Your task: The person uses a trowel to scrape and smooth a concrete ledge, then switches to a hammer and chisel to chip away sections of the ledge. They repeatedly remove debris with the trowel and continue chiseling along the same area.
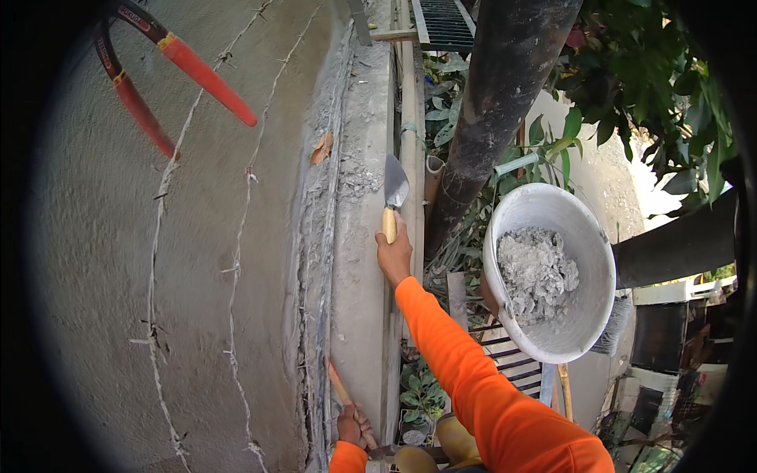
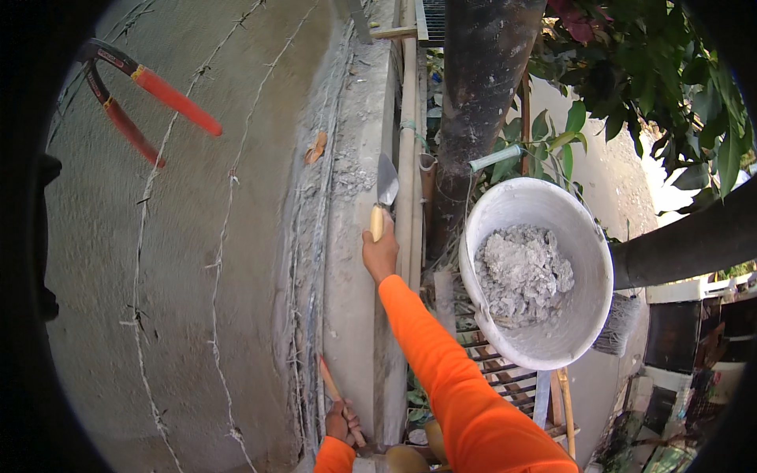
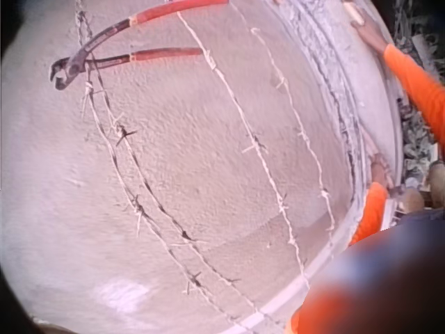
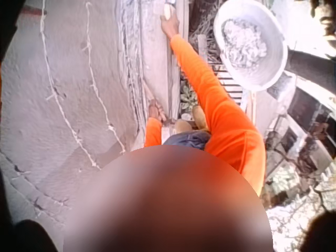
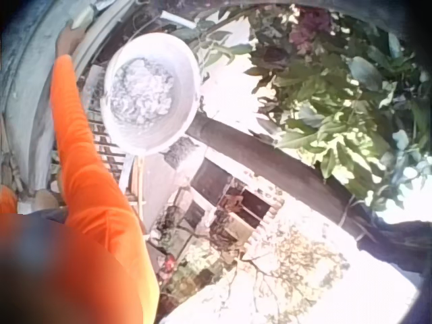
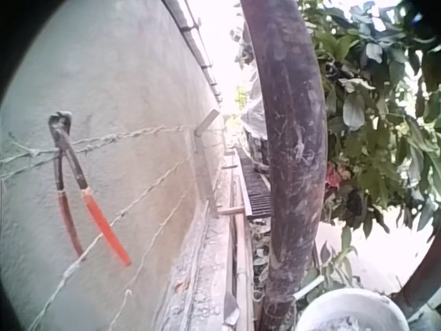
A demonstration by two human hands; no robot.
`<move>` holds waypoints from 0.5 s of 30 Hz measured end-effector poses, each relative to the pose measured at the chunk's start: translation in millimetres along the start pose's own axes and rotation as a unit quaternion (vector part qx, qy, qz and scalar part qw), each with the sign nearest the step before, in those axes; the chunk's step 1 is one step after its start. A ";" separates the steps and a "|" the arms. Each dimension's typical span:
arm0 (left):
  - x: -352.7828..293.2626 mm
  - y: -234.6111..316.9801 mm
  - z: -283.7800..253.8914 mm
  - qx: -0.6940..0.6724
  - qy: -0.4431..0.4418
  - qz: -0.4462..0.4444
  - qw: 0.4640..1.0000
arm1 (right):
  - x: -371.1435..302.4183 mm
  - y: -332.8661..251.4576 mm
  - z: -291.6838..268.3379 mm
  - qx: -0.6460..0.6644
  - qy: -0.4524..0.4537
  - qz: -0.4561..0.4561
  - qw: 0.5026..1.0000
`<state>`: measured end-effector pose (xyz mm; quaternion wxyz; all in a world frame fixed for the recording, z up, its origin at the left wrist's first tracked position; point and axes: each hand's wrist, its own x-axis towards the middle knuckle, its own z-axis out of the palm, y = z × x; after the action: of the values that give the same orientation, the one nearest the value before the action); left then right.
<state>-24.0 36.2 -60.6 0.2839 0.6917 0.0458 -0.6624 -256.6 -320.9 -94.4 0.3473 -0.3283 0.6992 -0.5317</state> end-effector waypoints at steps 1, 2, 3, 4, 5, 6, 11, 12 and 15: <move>-0.6 -0.1 -1.3 -0.008 -0.004 0.000 1.000 | -4.1 6.3 1.4 0.022 -0.004 0.007 1.000; -1.4 -0.1 -3.1 -0.011 -0.006 -0.001 1.000 | -7.4 11.8 2.9 0.040 -0.013 0.026 0.999; -2.5 -0.8 -4.8 -0.011 0.001 -0.002 1.000 | -9.7 15.7 4.7 0.058 -0.021 0.055 0.997; -3.6 -1.7 -6.6 -0.011 -0.012 0.001 1.000 | -10.0 17.7 7.2 0.096 -0.046 0.083 0.991; -4.3 -2.9 -7.8 -0.007 -0.017 0.007 1.000 | -7.2 17.4 10.5 0.135 -0.067 0.119 0.981; -5.2 -4.4 -9.1 0.004 -0.015 0.014 1.000 | -2.9 15.1 14.5 0.173 -0.085 0.179 0.965; -6.3 -9.9 -12.3 0.002 -0.014 0.006 1.000 | 37.9 -11.6 41.8 0.269 -0.147 0.229 0.924; -5.4 -10.0 -12.3 0.008 -0.016 0.005 1.000 | 44.8 -14.1 45.8 0.306 -0.167 0.228 0.909; -0.2 -8.7 -11.5 0.004 -0.010 -0.019 1.000 | 49.1 -7.4 50.6 0.355 -0.192 0.240 0.883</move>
<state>-17.7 48.8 -63.8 0.2686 0.6852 0.0536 -0.6749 -240.4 -389.3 -103.7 0.6850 -0.1010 0.4409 -0.5712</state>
